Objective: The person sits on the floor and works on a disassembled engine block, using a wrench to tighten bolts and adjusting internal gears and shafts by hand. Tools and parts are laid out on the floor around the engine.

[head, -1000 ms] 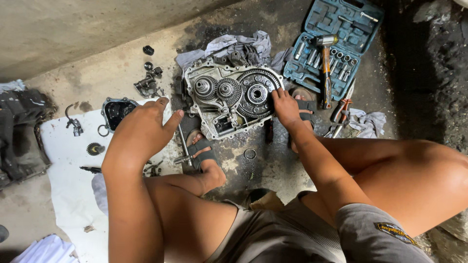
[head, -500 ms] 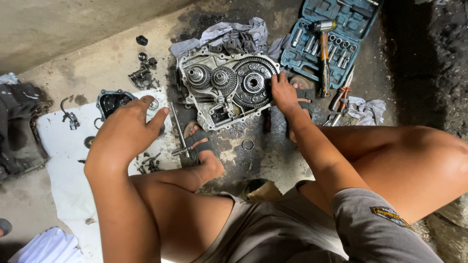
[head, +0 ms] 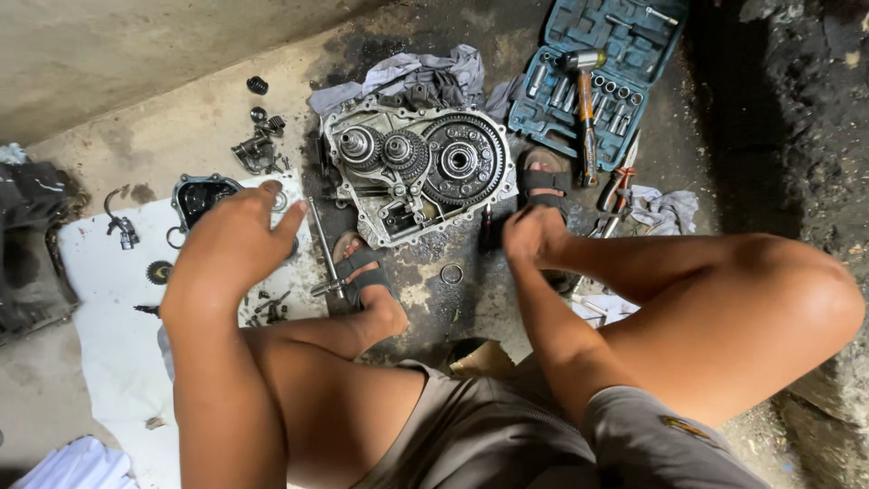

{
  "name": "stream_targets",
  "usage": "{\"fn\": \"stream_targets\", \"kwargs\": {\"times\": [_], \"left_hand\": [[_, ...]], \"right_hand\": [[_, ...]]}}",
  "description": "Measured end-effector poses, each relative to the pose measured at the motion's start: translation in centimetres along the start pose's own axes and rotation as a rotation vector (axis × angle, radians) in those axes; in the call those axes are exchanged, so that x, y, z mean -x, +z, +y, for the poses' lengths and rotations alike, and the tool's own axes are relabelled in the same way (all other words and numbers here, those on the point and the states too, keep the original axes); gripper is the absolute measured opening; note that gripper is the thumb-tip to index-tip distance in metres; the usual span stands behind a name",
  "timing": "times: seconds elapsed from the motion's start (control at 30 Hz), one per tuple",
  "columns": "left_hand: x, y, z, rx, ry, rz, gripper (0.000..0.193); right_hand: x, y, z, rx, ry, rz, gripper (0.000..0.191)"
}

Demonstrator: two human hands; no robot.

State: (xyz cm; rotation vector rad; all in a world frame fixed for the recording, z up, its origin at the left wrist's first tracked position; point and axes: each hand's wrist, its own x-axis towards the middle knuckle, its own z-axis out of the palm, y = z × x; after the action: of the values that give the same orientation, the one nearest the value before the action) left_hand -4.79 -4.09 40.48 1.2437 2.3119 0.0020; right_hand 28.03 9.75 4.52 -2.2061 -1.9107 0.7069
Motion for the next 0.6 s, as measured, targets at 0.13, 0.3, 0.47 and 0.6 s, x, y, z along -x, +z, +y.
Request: {"fn": "stream_targets", "kwargs": {"times": [0.13, 0.3, 0.47, 0.6], "left_hand": [[-0.8, 4.4, 0.1, -0.041, 0.081, -0.064, 0.055], [-2.5, 16.1, 1.0, -0.171, 0.216, -0.302, 0.042], [-5.7, 28.4, 3.2, -0.071, 0.331, -0.408, 0.057], [-7.9, 35.3, 6.1, 0.169, 0.355, -0.034, 0.064]], "right_hand": [[2.8, 1.7, -0.3, 0.216, -0.048, -0.517, 0.078], [1.7, 1.2, -1.8, 0.291, -0.067, -0.568, 0.062], [0.8, -1.4, -1.3, 0.11, 0.091, -0.675, 0.048], [1.0, -3.4, -0.2, -0.249, 0.371, -0.565, 0.055]]}}
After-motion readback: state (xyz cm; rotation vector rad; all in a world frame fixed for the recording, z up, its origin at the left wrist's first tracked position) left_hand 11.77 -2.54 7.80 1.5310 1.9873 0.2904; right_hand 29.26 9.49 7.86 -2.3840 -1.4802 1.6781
